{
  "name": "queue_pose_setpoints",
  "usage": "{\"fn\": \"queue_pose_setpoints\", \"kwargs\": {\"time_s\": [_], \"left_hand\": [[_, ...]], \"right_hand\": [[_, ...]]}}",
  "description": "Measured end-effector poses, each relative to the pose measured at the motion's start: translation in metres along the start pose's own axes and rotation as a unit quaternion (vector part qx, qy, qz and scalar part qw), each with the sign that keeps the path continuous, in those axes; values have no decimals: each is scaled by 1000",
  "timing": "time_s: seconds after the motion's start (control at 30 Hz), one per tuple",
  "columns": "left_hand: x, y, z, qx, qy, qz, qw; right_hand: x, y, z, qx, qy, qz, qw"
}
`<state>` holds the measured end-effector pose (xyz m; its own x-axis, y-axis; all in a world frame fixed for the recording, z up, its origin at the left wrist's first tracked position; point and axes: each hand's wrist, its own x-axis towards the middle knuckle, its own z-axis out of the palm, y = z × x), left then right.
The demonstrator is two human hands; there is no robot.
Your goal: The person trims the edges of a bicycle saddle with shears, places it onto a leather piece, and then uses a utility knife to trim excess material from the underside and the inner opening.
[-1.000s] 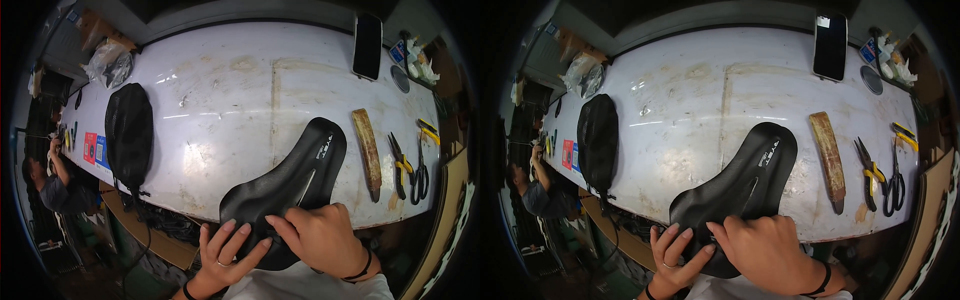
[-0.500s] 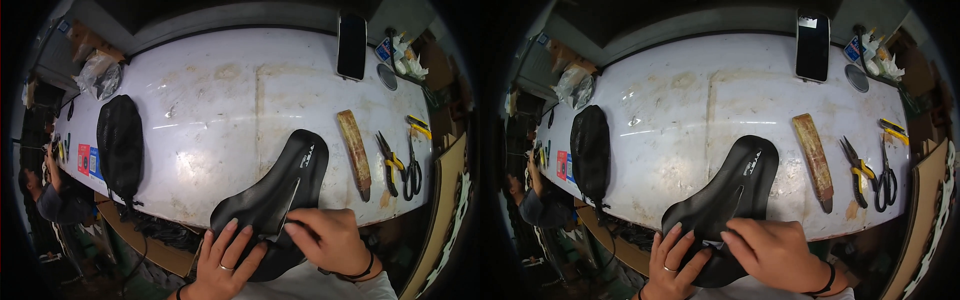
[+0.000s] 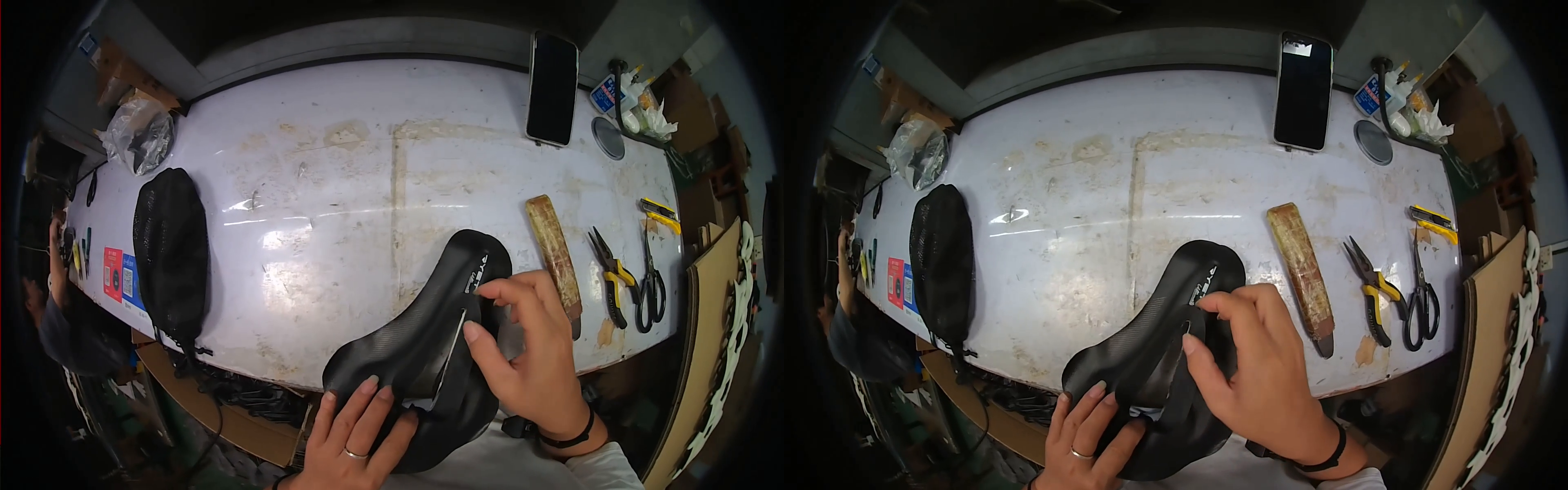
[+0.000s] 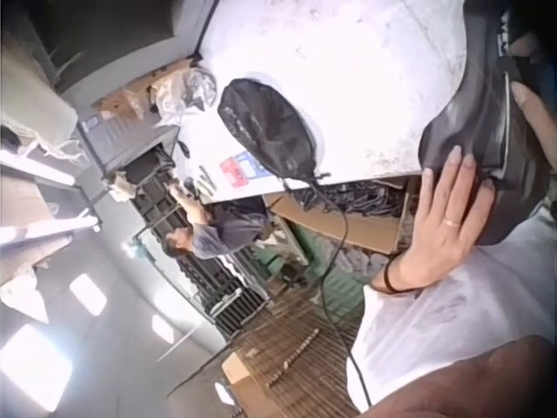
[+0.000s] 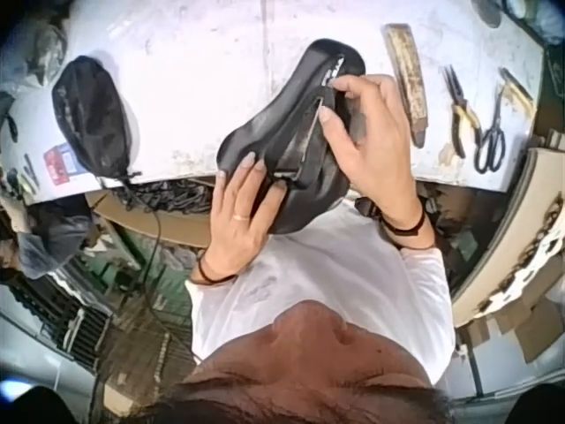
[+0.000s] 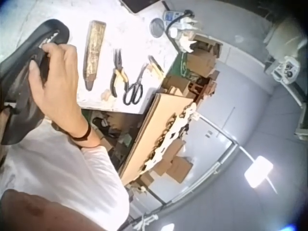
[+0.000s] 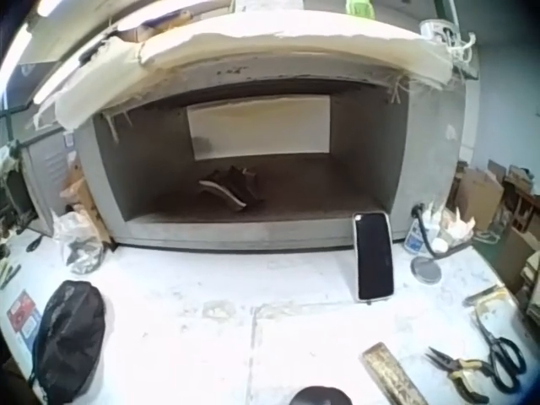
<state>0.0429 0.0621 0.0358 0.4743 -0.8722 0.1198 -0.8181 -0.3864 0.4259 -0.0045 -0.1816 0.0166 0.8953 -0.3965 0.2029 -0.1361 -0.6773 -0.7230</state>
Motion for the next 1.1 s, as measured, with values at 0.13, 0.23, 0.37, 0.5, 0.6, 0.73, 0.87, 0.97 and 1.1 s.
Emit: {"fn": "queue_pose_setpoints", "kwargs": {"time_s": [0.13, 0.23, 0.37, 0.5, 0.6, 0.73, 0.87, 0.97, 1.1], "left_hand": [[0, -3, -1, -1, 3, 12, 1000], [-1, -6, 2, -1, 10, 14, 1000], [1, -5, 1, -6, 14, 14, 1000], [1, -9, 2, -3, 15, 20, 1000], [1, -9, -1, -3, 6, 25, 1000], [2, -10, -2, -2, 7, 27, 1000], [1, -13, 0, -8, 10, 27, 1000], [1, -13, 0, -11, 14, 29, 999], [1, -11, 0, -14, 14, 31, 999]], "right_hand": [[6, -1, 2, 57, -42, 65, 995], [9, -3, 5, 42, -46, 89, 994], [9, -2, 6, 21, -39, 64, 997], [13, 2, 6, 41, -58, 82, 994], [13, 5, 6, 39, -48, 44, 997], [15, 4, 3, 56, -55, 40, 996], [14, 10, 1, 79, -70, 9, 994], [12, 14, -9, 105, -100, 24, 989], [12, 20, -15, 126, -122, 5, 984]]}}
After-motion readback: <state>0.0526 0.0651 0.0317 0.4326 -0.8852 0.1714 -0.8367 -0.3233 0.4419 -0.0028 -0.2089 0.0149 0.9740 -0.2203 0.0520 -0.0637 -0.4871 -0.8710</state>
